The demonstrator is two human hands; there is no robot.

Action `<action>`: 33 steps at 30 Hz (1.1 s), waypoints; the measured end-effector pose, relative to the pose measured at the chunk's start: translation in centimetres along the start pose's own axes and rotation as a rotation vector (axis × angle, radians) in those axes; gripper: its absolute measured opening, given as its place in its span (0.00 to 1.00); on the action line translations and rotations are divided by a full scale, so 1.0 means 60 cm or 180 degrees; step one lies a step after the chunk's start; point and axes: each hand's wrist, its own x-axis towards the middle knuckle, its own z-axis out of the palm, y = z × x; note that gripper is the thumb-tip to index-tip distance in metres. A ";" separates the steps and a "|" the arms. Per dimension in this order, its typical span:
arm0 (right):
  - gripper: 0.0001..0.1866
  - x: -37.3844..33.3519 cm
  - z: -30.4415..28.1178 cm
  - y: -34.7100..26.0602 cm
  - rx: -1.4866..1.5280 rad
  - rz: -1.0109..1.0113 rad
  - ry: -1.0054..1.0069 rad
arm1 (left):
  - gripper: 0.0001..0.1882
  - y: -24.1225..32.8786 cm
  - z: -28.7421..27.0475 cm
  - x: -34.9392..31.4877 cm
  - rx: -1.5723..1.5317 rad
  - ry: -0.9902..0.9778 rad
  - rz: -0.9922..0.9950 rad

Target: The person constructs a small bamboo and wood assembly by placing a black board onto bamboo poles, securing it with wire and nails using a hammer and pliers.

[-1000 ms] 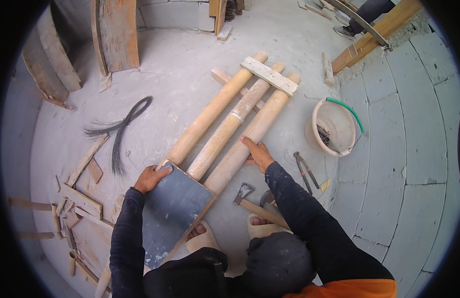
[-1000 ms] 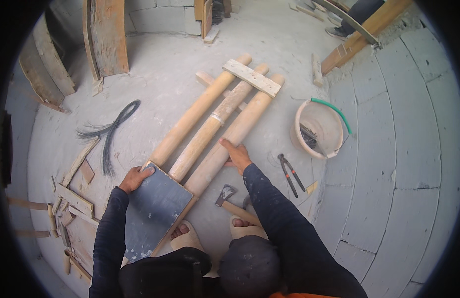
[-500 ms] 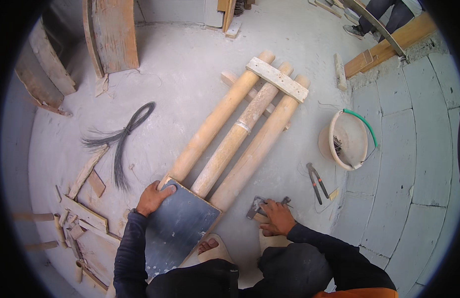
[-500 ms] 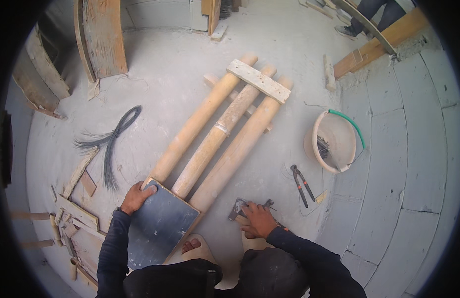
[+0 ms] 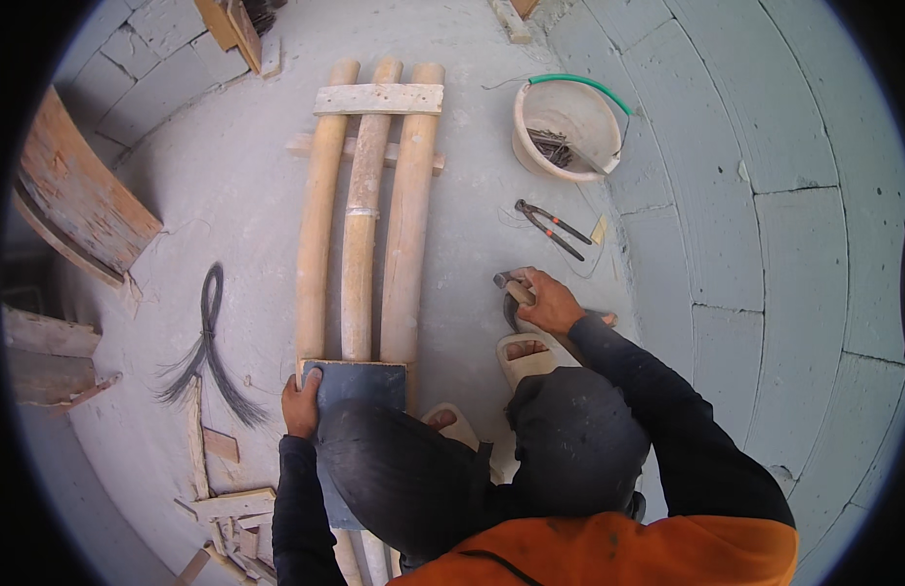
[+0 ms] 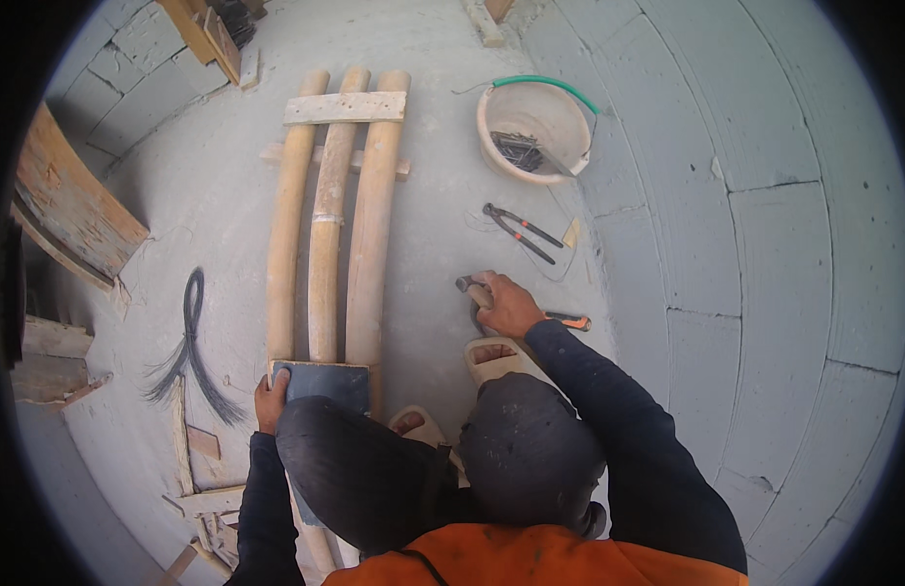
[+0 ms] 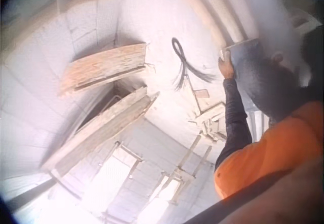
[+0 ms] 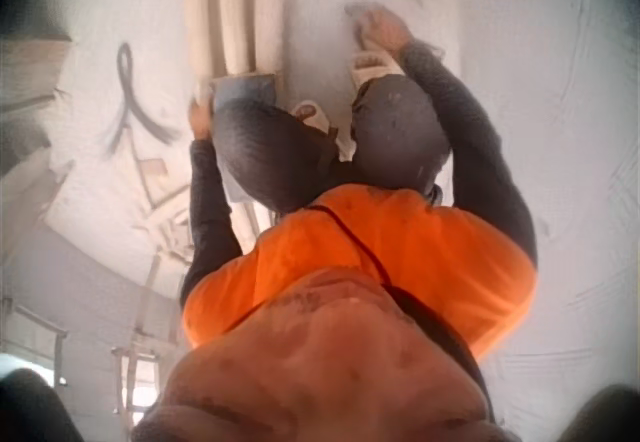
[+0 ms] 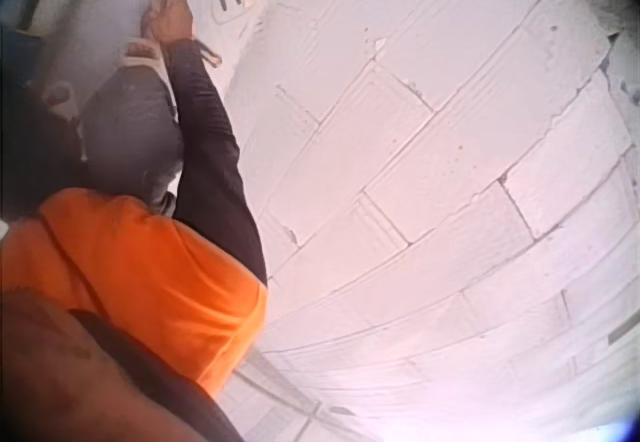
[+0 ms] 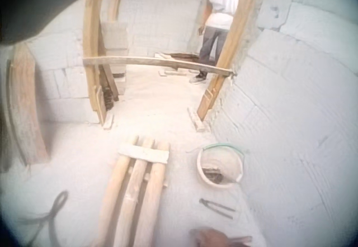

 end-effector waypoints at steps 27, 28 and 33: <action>0.20 0.097 -0.170 -0.021 0.1359 0.0457 0.1096 | 0.14 0.510 -0.054 0.169 0.0875 -0.0324 0.1559; 0.20 0.110 -0.208 -0.068 0.1646 0.0059 0.0963 | 0.16 0.583 -0.011 0.163 0.0554 -0.0775 0.1583; 0.19 0.237 -0.336 -0.263 0.1957 -0.0715 -0.0252 | 0.25 0.802 0.123 0.141 -0.1677 -0.2206 0.1359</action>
